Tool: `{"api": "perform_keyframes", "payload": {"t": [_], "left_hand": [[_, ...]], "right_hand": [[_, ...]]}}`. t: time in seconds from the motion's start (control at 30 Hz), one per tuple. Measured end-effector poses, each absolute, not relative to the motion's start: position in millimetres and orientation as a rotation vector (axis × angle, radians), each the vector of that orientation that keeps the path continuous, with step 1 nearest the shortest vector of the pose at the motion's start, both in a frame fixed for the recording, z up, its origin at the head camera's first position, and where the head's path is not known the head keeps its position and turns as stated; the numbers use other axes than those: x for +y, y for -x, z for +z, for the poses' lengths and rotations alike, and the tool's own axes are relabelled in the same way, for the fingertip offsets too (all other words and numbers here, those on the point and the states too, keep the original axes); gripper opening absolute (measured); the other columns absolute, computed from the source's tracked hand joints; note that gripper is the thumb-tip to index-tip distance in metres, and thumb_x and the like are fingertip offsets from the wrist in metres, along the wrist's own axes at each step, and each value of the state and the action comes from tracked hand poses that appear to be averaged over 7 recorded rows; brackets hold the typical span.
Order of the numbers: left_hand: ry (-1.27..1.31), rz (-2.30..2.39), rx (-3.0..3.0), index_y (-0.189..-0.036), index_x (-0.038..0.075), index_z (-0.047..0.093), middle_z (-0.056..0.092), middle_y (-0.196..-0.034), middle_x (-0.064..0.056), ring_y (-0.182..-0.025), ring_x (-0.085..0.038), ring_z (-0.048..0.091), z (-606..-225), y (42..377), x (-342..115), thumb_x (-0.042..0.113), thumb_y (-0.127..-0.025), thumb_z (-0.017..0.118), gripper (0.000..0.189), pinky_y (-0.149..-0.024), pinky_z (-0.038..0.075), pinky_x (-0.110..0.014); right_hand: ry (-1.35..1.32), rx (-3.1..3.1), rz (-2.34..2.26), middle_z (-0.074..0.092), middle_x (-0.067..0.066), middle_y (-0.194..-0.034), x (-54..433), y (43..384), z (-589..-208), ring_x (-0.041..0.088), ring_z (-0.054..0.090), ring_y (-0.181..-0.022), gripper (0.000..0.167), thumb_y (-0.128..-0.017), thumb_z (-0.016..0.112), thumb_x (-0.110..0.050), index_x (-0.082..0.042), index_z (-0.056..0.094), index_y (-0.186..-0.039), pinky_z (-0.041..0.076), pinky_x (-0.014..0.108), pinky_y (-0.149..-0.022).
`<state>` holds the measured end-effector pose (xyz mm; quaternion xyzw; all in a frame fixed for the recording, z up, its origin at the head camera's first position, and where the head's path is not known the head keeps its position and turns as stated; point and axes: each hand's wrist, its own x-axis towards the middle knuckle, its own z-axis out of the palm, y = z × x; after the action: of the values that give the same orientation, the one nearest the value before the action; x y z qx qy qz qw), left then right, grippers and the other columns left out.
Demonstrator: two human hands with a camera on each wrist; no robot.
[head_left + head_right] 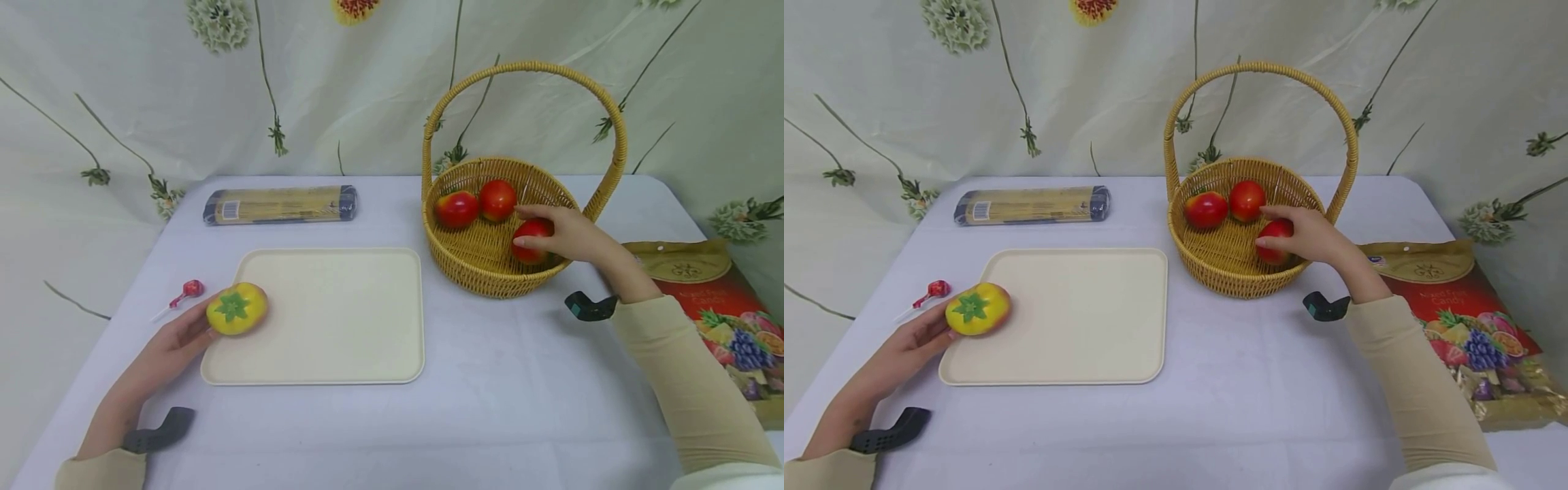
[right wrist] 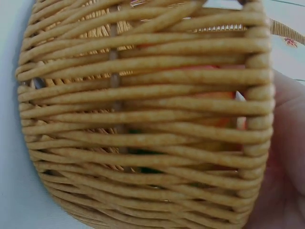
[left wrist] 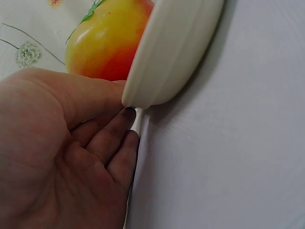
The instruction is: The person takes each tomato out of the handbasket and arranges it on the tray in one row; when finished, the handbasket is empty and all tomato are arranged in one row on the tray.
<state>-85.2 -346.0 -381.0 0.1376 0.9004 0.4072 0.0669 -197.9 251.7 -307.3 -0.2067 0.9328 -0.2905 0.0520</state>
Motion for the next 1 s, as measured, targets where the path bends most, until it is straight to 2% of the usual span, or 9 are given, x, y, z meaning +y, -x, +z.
{"api": "perform_keyframes", "payload": {"t": [0.1,0.27,0.37,0.5,0.67,0.73,0.87,1.0], "left_hand": [[-0.404,1.227,2.716,-0.146,0.001,0.025,0.029,-0.145,-0.024,-0.116,0.018,0.030,-381,85,-346,0.015,-0.096,0.055,0.060,-0.086,0.033,-0.004],[-0.413,1.233,2.711,-0.146,0.002,0.025,0.029,-0.146,-0.023,-0.116,0.017,0.030,-382,85,-346,0.015,-0.096,0.055,0.060,-0.086,0.033,-0.004],[-0.412,1.236,2.710,-0.146,0.002,0.025,0.029,-0.146,-0.023,-0.116,0.017,0.030,-382,85,-346,0.015,-0.096,0.054,0.060,-0.086,0.033,-0.005],[-0.422,1.237,2.712,-0.147,0.002,0.025,0.029,-0.146,-0.023,-0.116,0.017,0.030,-382,85,-346,0.015,-0.096,0.054,0.059,-0.086,0.034,-0.005],[-0.445,1.240,2.721,-0.146,0.002,0.026,0.032,-0.147,-0.013,-0.117,0.016,0.031,-382,85,-347,0.014,-0.096,0.054,0.058,-0.086,0.034,-0.005],[-0.447,1.239,2.721,-0.146,0.003,0.026,0.031,-0.148,-0.012,-0.117,0.016,0.031,-382,85,-348,0.014,-0.096,0.054,0.059,-0.086,0.034,-0.005],[-0.447,1.248,2.708,-0.147,0.003,0.026,0.030,-0.147,-0.018,-0.118,0.016,0.031,-383,85,-348,0.014,-0.096,0.054,0.059,-0.086,0.034,-0.005],[-0.452,1.251,2.707,-0.146,0.003,0.026,0.031,-0.148,-0.012,-0.119,0.015,0.030,-384,86,-349,0.014,-0.096,0.054,0.059,-0.087,0.034,-0.005]], "right_hand": [[0.601,2.838,-0.893,0.053,0.022,-0.126,251,197,-305,0.033,0.050,-0.111,0.057,-0.087,0.069,-0.024,0.002,0.048,-0.133,0.043,0.049,-0.090],[0.564,2.854,-0.909,0.056,0.020,-0.119,248,194,-298,0.030,0.053,-0.092,0.056,-0.087,0.068,-0.031,-0.002,0.052,-0.132,0.050,0.040,-0.073],[0.555,2.852,-0.939,0.054,0.021,-0.119,245,191,-293,0.032,0.051,-0.091,0.057,-0.087,0.068,-0.033,-0.003,0.051,-0.133,0.051,0.039,-0.070],[0.520,2.853,-0.981,0.050,0.022,-0.125,240,187,-284,0.036,0.050,-0.099,0.060,-0.087,0.067,-0.034,-0.005,0.048,-0.135,0.051,0.046,-0.075],[0.495,2.862,-1.044,0.047,0.021,-0.130,230,183,-274,0.037,0.047,-0.106,0.058,-0.086,0.068,-0.033,-0.008,0.049,-0.136,0.048,0.053,-0.082],[0.524,2.863,-1.068,0.047,0.021,-0.129,225,182,-272,0.037,0.046,-0.107,0.056,-0.086,0.069,-0.029,-0.008,0.050,-0.135,0.048,0.054,-0.082],[0.602,2.856,-1.103,0.050,0.019,-0.127,212,182,-272,0.036,0.047,-0.106,0.054,-0.086,0.070,-0.023,-0.007,0.051,-0.133,0.049,0.052,-0.080],[0.667,2.827,-1.145,0.051,0.016,-0.126,195,182,-273,0.033,0.048,-0.106,0.052,-0.085,0.070,-0.020,-0.008,0.053,-0.133,0.050,0.049,-0.080]]}}
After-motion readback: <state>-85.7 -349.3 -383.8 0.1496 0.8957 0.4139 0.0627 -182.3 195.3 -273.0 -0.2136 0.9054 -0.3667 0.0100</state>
